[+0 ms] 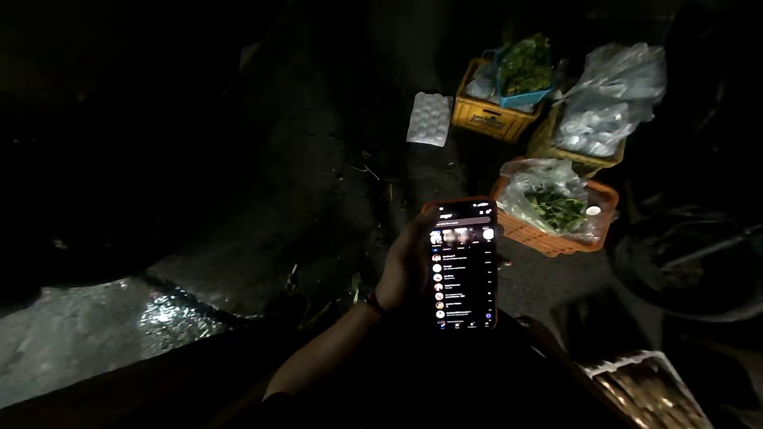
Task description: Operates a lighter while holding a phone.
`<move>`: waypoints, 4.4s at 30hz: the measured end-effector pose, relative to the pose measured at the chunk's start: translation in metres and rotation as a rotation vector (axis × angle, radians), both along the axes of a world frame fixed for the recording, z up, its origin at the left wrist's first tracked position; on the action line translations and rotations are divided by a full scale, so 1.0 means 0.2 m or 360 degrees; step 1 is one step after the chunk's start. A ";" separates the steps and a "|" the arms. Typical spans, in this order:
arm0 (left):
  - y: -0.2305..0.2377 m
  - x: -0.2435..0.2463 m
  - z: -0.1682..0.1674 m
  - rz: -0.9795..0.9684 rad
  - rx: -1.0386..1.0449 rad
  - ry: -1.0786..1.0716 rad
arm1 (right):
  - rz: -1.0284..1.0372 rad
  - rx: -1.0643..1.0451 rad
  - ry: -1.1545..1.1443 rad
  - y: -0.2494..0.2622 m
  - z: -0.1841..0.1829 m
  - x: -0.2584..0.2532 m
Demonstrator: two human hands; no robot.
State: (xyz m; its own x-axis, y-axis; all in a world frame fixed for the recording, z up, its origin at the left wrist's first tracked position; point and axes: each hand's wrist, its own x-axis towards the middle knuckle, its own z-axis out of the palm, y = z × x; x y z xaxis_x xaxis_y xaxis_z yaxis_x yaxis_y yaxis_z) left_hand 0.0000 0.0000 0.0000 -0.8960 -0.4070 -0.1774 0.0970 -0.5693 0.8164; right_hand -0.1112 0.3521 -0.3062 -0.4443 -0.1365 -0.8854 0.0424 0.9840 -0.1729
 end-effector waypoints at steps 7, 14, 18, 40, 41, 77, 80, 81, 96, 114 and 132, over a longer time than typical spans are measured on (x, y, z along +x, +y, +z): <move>-0.01 0.00 0.00 0.0033 -0.0046 -0.0022 | -0.0074 -0.0011 -0.0024 -0.03 0.05 0.01; -0.01 0.01 0.01 0.0031 -0.0017 -0.0018 | 0.0002 0.0024 -0.0027 -0.06 0.05 0.01; -0.01 0.01 0.00 0.0036 -0.0033 -0.0011 | -0.0033 0.0023 -0.0027 -0.07 0.06 0.01; 0.01 0.03 0.01 -0.0008 0.0130 -0.0006 | -0.0112 -0.0026 -0.0099 -0.17 0.34 0.07; 0.01 0.03 0.01 -0.0010 0.0118 0.0004 | -0.0118 -0.0072 -0.0045 -0.15 0.30 0.07; 0.03 0.01 0.00 -0.0024 0.0160 0.0004 | -0.0215 -0.0616 -0.0342 0.15 0.06 -0.10; 0.02 0.02 -0.02 -0.0085 0.0178 0.0055 | -0.0598 -0.0366 -0.0340 0.05 0.15 -0.15; 0.02 0.02 -0.02 -0.0090 0.0168 0.0053 | -0.0723 -0.0432 -0.0310 0.03 0.17 -0.17; 0.06 0.04 -0.02 -0.0054 0.0153 0.0022 | -0.0820 -0.2492 -0.0231 -0.67 1.37 -0.13; 0.10 0.07 -0.03 0.0054 0.0092 -0.0220 | 0.0293 -0.2937 -0.1130 -0.79 1.72 0.11; 0.12 0.09 -0.07 -0.0031 0.0143 0.0001 | 0.0469 -0.2970 -0.1131 -0.76 1.75 0.11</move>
State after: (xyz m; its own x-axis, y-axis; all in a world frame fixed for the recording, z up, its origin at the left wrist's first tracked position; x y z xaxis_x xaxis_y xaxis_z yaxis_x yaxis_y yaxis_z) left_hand 0.0188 0.0243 -0.0140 -0.9039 -0.3718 -0.2116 0.0858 -0.6422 0.7617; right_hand -0.0890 0.1992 0.0441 0.0545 -0.9037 0.4246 0.4513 -0.3570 -0.8179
